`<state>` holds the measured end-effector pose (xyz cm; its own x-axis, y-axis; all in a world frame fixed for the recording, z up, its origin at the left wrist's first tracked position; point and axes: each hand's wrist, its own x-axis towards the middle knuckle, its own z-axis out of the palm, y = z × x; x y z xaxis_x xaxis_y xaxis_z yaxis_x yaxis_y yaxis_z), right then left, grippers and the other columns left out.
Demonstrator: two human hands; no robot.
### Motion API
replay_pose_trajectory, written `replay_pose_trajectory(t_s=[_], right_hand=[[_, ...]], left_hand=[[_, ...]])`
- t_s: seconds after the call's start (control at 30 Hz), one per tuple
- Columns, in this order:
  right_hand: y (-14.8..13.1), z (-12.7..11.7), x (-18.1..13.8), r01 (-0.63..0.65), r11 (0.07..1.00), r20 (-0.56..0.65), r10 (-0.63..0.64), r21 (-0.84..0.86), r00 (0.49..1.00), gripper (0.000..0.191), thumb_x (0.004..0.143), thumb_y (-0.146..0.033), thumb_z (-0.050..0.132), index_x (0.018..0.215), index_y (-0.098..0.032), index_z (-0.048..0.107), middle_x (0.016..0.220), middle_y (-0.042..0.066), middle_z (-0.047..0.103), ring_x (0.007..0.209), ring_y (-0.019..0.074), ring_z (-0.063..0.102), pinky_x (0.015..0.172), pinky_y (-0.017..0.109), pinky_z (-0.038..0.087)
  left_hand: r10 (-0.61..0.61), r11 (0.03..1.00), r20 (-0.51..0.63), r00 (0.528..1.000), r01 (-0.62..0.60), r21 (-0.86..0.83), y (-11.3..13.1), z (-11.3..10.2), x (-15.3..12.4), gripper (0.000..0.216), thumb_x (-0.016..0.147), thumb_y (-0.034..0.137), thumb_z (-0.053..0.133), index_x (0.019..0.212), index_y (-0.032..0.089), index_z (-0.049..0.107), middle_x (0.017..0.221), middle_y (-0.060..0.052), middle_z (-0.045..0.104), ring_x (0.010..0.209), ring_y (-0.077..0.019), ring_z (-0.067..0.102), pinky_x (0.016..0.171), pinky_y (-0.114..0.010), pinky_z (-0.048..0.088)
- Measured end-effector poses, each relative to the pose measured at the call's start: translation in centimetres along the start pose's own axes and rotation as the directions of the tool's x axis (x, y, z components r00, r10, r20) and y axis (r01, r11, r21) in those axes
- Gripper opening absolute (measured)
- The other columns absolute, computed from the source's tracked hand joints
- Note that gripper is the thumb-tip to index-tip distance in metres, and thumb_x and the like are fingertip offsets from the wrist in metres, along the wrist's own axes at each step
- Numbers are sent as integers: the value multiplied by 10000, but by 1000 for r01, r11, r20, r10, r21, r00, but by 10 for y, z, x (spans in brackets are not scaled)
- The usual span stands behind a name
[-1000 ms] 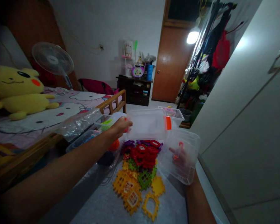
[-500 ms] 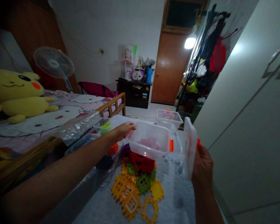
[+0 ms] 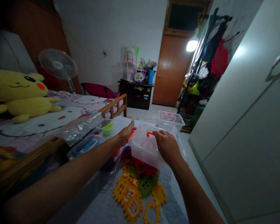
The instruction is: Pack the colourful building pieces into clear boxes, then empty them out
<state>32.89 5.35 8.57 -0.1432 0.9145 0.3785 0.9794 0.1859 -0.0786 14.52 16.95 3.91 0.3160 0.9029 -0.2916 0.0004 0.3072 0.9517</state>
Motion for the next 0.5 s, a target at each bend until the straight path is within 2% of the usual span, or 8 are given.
replay_pose_trajectory(t_s=[0.1,0.17,0.27,0.37,0.43,0.47,0.5], right_hand=[[-4,7,7,27,999,36,-26,-33,999,326,963,-195,403,1164,-242,656,985,85,710,910,229,626,794,318,431],[-6,11,10,31,999,43,-29,-28,999,329,964,-191,402,1172,-234,653,989,90,711,910,230,624,801,319,432],[-6,13,10,16,999,44,-17,31,999,339,952,-181,398,1166,-213,659,1019,105,711,937,238,619,826,340,442],[3,10,5,5,977,31,-12,215,999,328,916,-220,444,1159,-205,664,1077,104,706,979,240,616,883,377,453],[16,9,-2,-50,929,-37,69,365,997,334,880,-306,495,1149,-208,667,1129,104,690,984,243,618,902,410,461],[24,10,-8,-108,895,-91,162,432,983,358,858,-357,517,1148,-207,665,1160,109,674,987,250,617,901,427,466],[32,12,-14,-182,852,-148,288,492,946,400,829,-407,546,1153,-201,659,1197,120,650,1005,263,609,896,443,471]], left_hand=[[-18,999,100,995,23,-47,1,-1,-1,626,814,762,403,875,167,588,638,-24,633,531,-164,584,494,-252,433],[10,999,157,988,-3,-42,2,-1,-2,541,828,684,470,861,160,602,666,-31,647,559,-165,600,509,-249,438],[47,999,147,988,-47,-5,2,-3,-4,318,796,469,620,865,160,589,679,-14,640,562,-146,590,498,-229,413],[38,998,114,993,-43,37,3,-5,-6,219,744,291,674,879,165,556,686,10,625,552,-126,570,495,-215,397],[33,997,104,994,-40,68,3,-6,-7,192,748,261,661,869,166,546,685,14,616,546,-119,559,500,-215,395],[33,996,99,995,-41,85,4,-6,-7,179,753,258,654,859,167,543,678,18,607,540,-115,551,501,-215,393],[35,994,92,995,-45,103,4,-6,-7,167,759,257,649,849,168,539,667,24,595,530,-112,540,501,-216,390]])
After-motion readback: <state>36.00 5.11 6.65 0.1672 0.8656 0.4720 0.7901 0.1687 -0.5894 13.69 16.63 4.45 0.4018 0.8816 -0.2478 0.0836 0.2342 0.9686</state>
